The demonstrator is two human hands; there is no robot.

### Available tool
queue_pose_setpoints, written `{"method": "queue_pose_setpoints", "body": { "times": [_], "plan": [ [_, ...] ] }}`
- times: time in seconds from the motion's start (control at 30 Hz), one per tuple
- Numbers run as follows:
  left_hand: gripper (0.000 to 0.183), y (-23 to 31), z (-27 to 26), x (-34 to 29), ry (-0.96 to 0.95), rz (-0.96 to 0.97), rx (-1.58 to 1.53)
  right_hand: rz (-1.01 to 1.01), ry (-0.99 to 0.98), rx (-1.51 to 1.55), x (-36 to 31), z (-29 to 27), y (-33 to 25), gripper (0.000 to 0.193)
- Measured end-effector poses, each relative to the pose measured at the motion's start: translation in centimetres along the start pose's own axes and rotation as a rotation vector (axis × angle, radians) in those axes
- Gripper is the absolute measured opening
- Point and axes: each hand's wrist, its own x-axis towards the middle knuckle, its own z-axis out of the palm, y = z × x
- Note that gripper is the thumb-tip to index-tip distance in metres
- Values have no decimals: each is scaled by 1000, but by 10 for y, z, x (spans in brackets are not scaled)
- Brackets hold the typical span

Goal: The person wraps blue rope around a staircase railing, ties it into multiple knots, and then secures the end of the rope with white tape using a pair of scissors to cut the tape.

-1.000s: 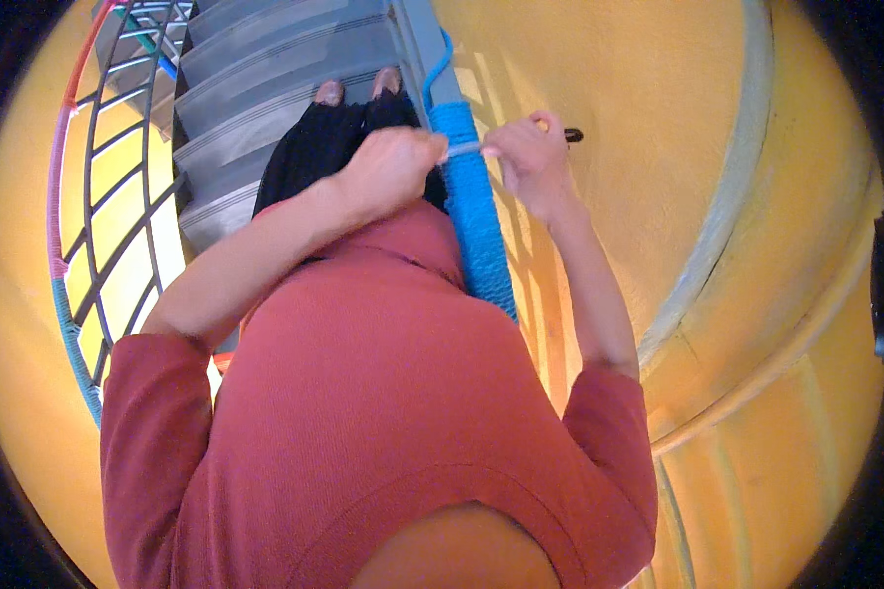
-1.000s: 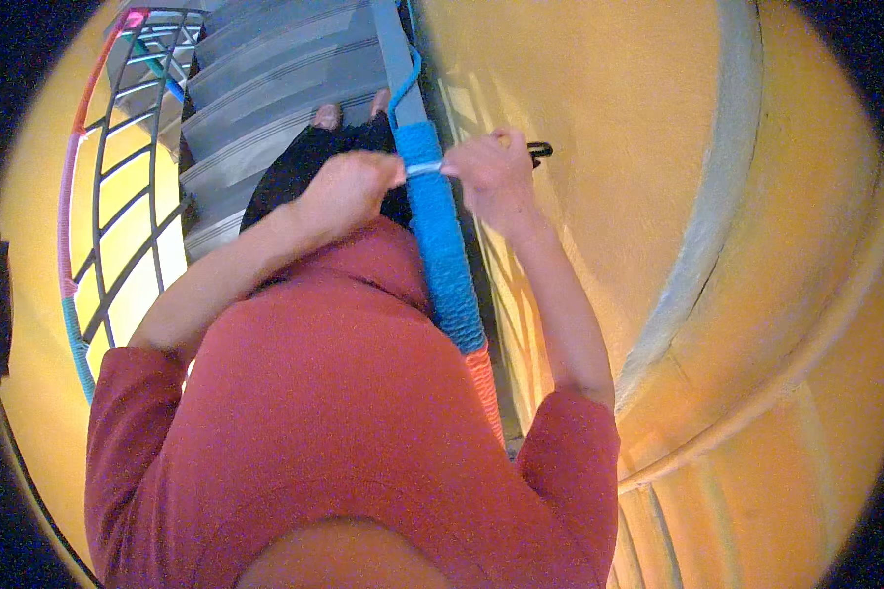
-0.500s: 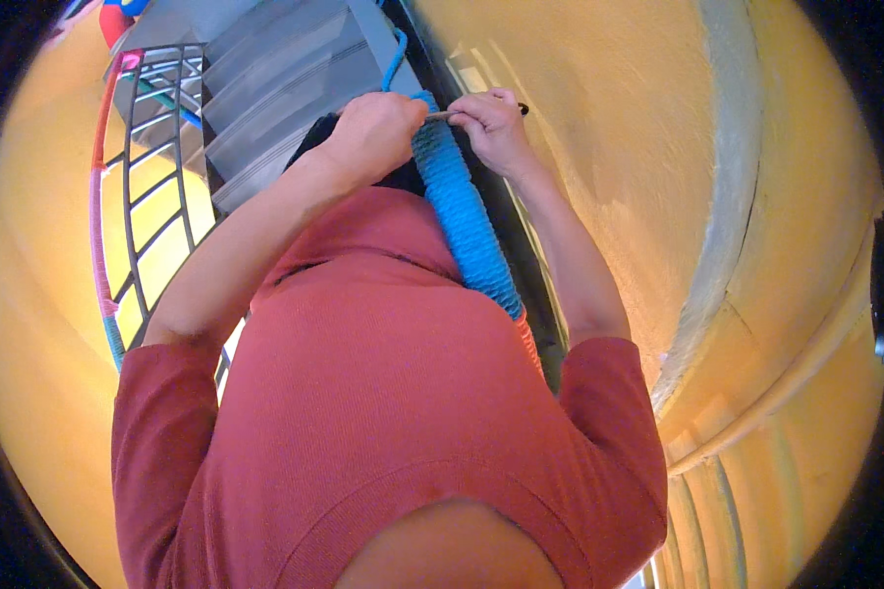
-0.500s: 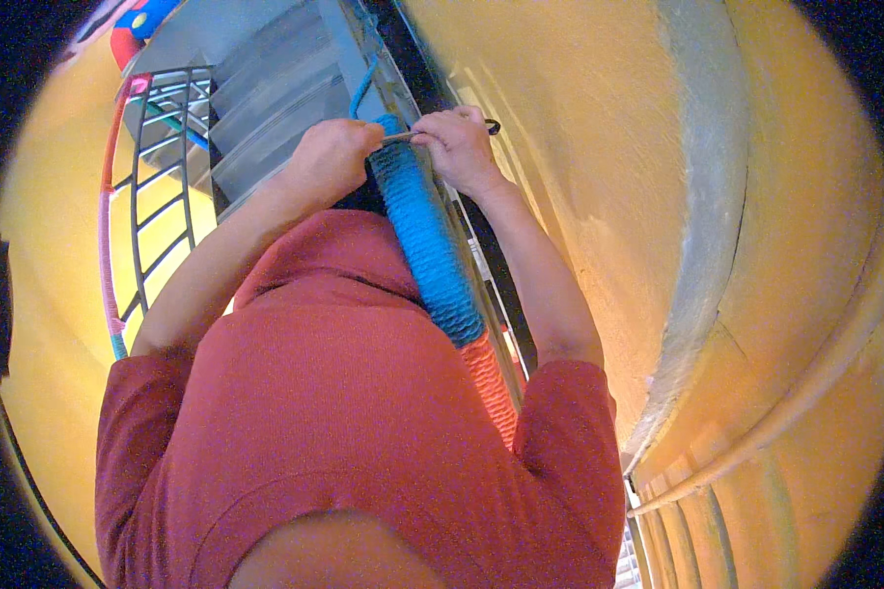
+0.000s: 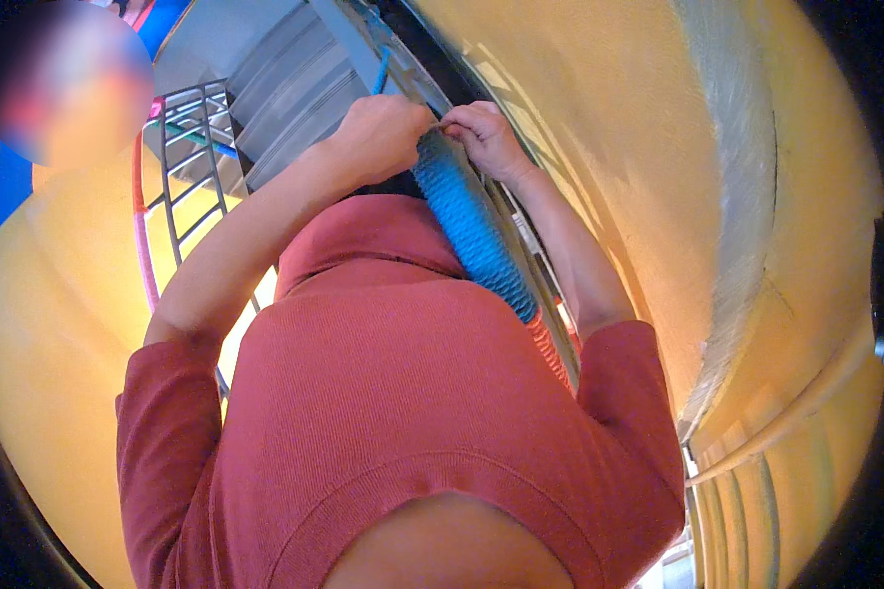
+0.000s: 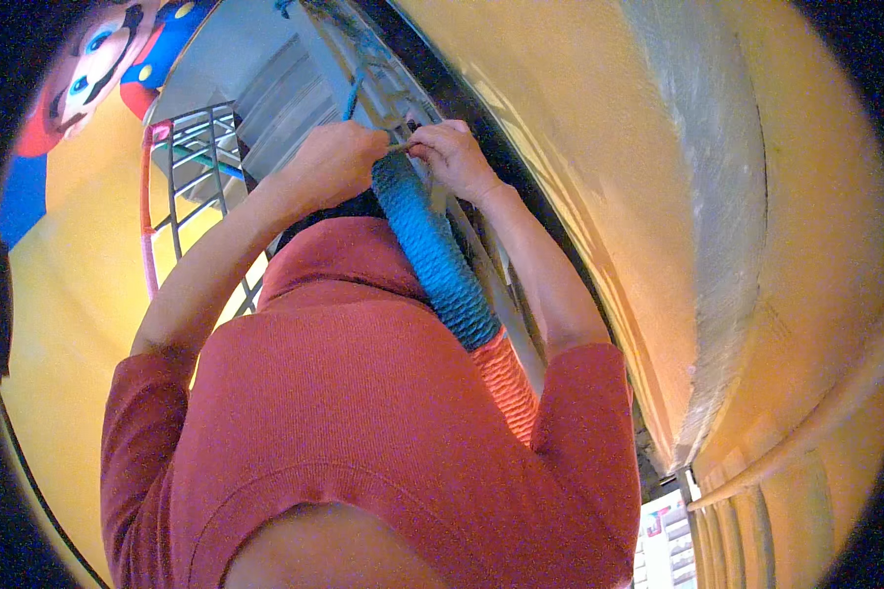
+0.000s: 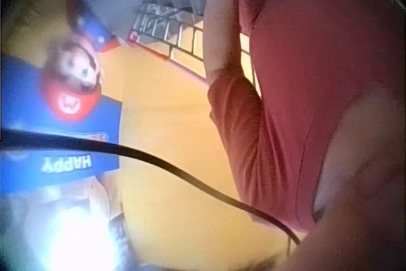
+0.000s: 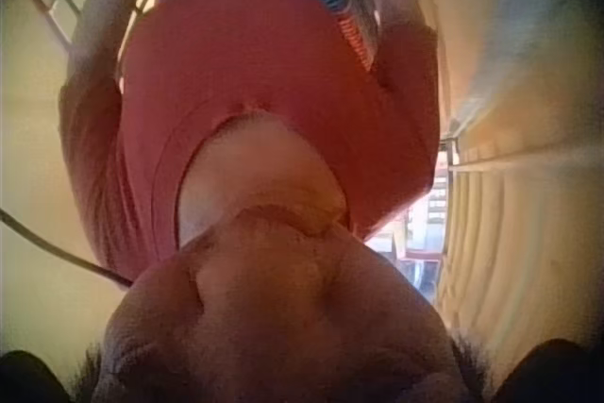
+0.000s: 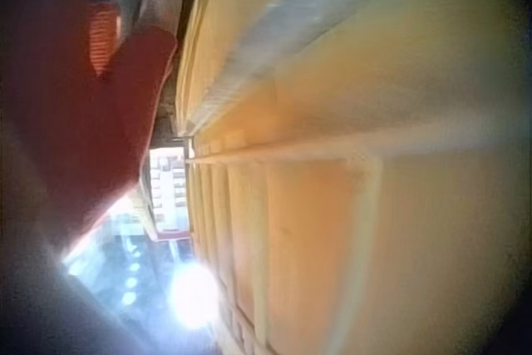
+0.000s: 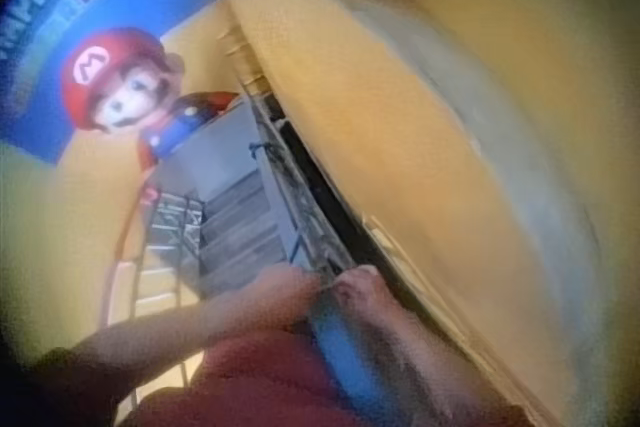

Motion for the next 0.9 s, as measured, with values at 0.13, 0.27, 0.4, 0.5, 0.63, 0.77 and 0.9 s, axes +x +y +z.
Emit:
{"method": "queue_pose_setpoints", "body": {
  "times": [0.13,0.27,0.4,0.5,0.63,0.77,0.9],
  "plan": [
    [12,3,3,18,-38,73,141,50,53,68,-11,13,8,5],
    [12,6,-9,23,-78,101,178,148,75,209,-11,14,6,7],
    [11,0,-10,26,-105,115,217,216,24,215,-9,9,0,7],
    [10,-2,-12,23,-113,112,162,199,42,149,-13,11,-6,7],
    [10,-8,-13,20,-150,91,59,242,-52,151,-11,5,-7,8],
    [12,-32,-1,11,-83,105,-207,31,-166,-204,12,-30,-22,9],
    [14,-52,0,-5,-42,44,-447,-117,-164,-360,41,-35,-32,8]
  ]
}}
